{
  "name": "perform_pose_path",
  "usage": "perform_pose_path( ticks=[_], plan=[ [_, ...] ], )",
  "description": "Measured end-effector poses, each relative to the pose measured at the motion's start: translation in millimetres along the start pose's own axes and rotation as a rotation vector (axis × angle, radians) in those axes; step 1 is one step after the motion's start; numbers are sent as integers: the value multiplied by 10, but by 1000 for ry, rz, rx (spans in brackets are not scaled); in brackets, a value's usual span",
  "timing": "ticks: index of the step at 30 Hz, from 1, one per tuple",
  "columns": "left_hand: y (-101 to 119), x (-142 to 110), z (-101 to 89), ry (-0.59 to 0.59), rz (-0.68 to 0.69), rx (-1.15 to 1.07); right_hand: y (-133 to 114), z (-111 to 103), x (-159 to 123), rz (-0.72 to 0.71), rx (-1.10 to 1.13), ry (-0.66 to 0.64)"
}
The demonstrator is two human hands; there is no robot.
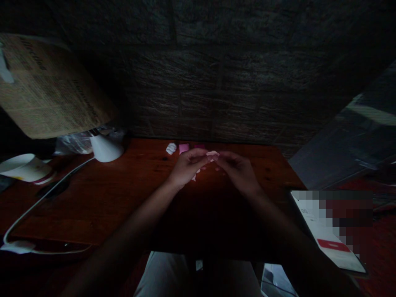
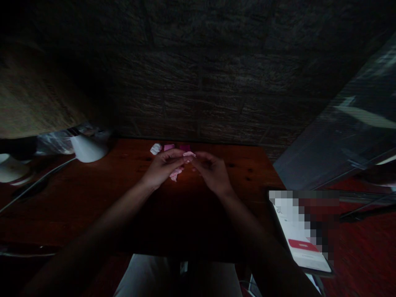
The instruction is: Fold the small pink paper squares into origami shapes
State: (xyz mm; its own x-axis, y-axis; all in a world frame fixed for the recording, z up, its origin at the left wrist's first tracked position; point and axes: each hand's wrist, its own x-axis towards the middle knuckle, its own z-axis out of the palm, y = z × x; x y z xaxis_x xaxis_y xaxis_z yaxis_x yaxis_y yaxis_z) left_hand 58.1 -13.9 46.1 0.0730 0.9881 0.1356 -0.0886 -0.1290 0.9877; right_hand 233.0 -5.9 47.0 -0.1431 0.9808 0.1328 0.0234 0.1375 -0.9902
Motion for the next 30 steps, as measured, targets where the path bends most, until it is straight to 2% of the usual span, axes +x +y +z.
perform_pose_path(
  ticks=[7, 17, 24, 30],
  plan=[
    [5, -7, 6, 56, -73, 3, 48, -28, 29, -24, 6, -5],
    [3, 3, 10, 70, -69, -58, 32, 9, 26, -17, 57, 3],
    [-2, 0, -14, -22, -51, -37, 24, 7, 19, -28, 55, 33],
    [-51, 18, -58, -5, -104, -73, 67, -5, 32, -53, 47, 17]
  ],
)
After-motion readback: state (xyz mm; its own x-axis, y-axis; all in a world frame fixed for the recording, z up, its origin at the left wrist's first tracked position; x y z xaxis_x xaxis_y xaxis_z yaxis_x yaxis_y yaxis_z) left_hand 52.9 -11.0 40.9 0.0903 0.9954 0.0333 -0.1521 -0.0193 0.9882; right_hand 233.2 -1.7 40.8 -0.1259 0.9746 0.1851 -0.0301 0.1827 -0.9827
